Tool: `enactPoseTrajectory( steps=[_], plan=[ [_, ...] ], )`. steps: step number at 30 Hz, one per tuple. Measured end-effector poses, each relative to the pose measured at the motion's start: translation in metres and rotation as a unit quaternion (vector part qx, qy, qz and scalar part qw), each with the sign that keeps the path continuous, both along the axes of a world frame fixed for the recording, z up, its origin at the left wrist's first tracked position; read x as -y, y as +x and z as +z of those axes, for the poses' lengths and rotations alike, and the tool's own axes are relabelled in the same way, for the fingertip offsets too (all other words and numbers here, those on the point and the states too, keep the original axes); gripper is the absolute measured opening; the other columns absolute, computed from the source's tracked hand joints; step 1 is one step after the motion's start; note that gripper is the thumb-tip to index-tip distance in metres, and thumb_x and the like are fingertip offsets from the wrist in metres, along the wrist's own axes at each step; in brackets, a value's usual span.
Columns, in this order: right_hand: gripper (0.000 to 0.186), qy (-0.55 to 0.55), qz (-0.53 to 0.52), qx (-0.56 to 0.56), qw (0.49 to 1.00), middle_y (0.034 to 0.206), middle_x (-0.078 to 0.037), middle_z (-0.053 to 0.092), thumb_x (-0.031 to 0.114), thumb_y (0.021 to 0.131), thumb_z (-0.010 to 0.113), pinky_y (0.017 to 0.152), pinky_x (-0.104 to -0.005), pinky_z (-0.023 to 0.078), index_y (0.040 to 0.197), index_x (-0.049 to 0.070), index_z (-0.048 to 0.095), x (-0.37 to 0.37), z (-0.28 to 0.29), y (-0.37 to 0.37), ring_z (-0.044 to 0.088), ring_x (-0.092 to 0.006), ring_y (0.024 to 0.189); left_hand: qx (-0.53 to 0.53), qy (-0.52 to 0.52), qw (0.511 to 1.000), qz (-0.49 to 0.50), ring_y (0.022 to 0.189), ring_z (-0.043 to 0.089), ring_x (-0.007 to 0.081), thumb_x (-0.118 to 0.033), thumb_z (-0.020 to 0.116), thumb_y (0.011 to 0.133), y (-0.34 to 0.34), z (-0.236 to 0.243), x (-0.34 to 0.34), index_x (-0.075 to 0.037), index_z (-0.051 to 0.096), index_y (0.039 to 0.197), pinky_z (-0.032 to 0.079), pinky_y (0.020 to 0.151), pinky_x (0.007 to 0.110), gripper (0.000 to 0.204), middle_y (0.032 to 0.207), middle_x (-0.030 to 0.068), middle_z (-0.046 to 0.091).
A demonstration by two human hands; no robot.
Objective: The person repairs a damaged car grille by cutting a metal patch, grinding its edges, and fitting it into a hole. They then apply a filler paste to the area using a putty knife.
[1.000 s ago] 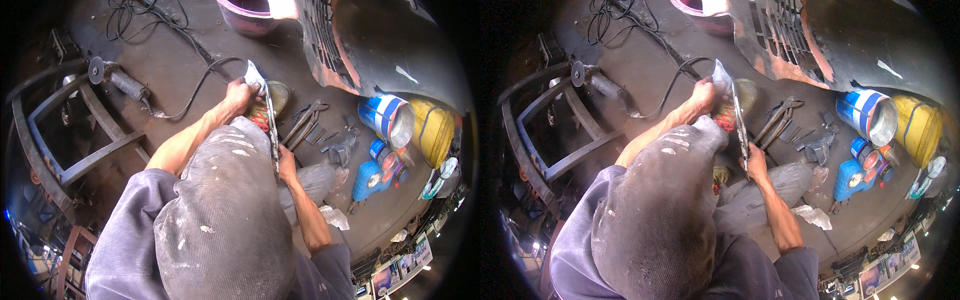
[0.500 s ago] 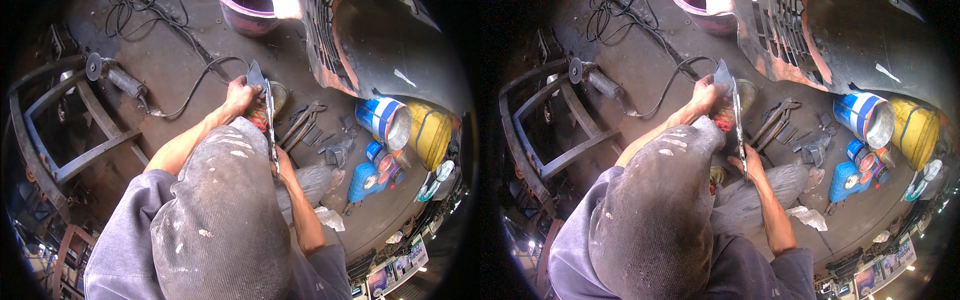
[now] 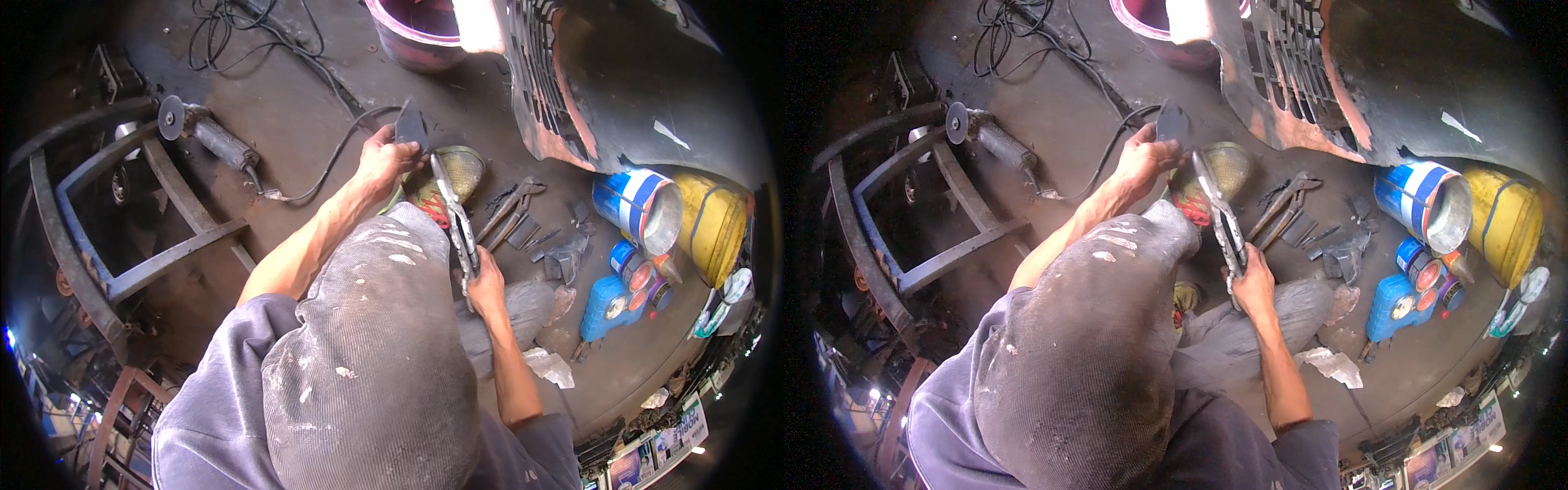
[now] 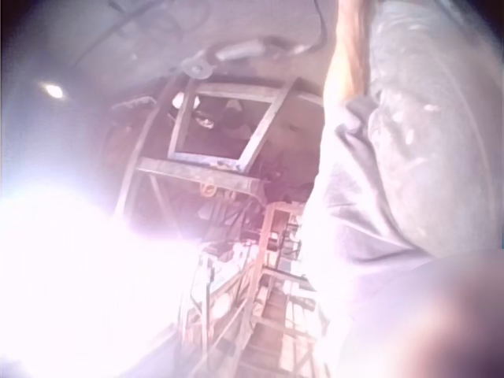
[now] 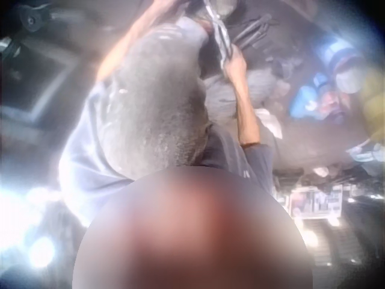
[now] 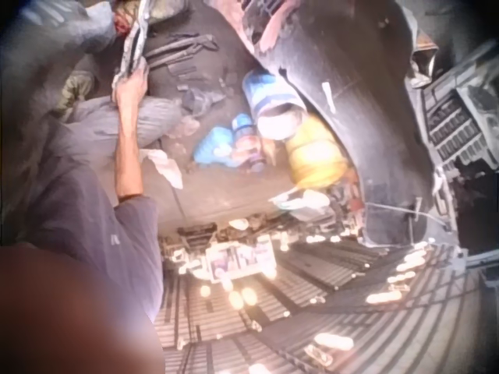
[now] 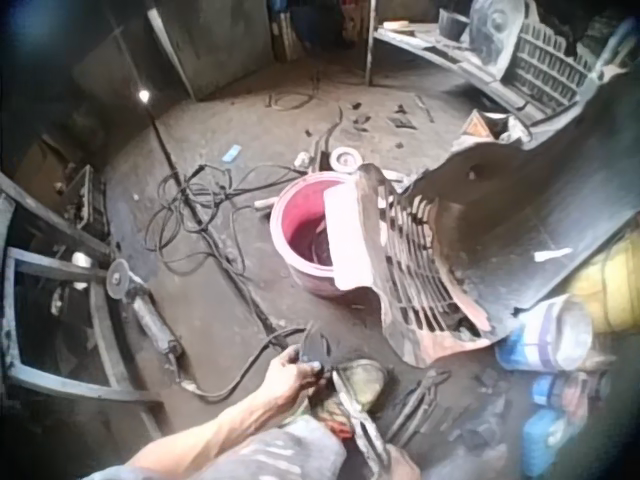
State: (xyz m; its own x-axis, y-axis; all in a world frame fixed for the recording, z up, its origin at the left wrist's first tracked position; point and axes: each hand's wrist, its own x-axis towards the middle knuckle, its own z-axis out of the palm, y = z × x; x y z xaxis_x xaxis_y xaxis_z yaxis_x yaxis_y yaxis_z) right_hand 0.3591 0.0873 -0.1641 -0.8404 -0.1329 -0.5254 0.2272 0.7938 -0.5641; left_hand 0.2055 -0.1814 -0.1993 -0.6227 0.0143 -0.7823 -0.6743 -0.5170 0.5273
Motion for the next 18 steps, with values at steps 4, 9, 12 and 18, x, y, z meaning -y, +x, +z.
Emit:
enactPoseTrajectory(
  steps=[4, 9, 12, 18],
  plan=[
    [0.066, -0.182, -0.095, 0.227, 0.952, 0.089, -0.008, 0.064, 0.022, 0.078, 0.084, 0.074, -0.0340, 0.050, 0.133, -0.001, 0.055, 0.006, 0.008, -0.008, 0.061, -0.0186, 0.080, 0.048, 0.075, 0.992, 0.094, 0.092, 0.066, 0.0240, 0.004, 0.062, 0.090, -0.002, -0.009, 0.001, -0.003, 0.056, 0.119, 0.057, 0.082, 0.037, 0.031, 0.104, 0.0097, 0.064],
    [0.061, -0.216, -0.156, 0.251, 0.931, 0.086, -0.005, 0.063, 0.019, 0.077, 0.083, 0.073, -0.0320, 0.050, 0.127, -0.003, 0.058, 0.003, -0.002, 0.001, 0.059, -0.0154, 0.078, 0.080, 0.102, 0.986, 0.108, 0.094, 0.068, 0.0261, 0.006, 0.059, 0.090, -0.003, -0.014, -0.014, -0.002, 0.046, 0.131, 0.057, 0.074, 0.035, 0.043, 0.112, 0.0138, 0.061],
    [0.056, -0.152, -0.190, 0.194, 0.950, 0.089, -0.010, 0.066, 0.015, 0.077, 0.080, 0.077, -0.0352, 0.051, 0.126, -0.002, 0.059, -0.007, -0.005, 0.005, 0.063, -0.0219, 0.081, 0.083, 0.101, 0.987, 0.096, 0.090, 0.069, 0.0260, 0.006, 0.057, 0.090, -0.006, -0.004, -0.017, -0.001, 0.039, 0.137, 0.056, 0.066, 0.033, 0.050, 0.111, 0.0151, 0.062],
    [0.063, 0.151, -0.171, -0.043, 0.973, 0.120, -0.024, 0.063, 0.014, 0.074, 0.080, 0.097, -0.0463, 0.047, 0.130, 0.000, 0.057, -0.051, -0.030, 0.002, 0.060, -0.0421, 0.112, 0.039, -0.046, 0.998, 0.019, 0.070, 0.067, 0.0210, -0.007, 0.069, 0.088, 0.005, -0.010, -0.007, -0.001, 0.057, 0.116, 0.051, 0.057, 0.034, 0.031, 0.088, 0.0105, 0.067]
  ],
)
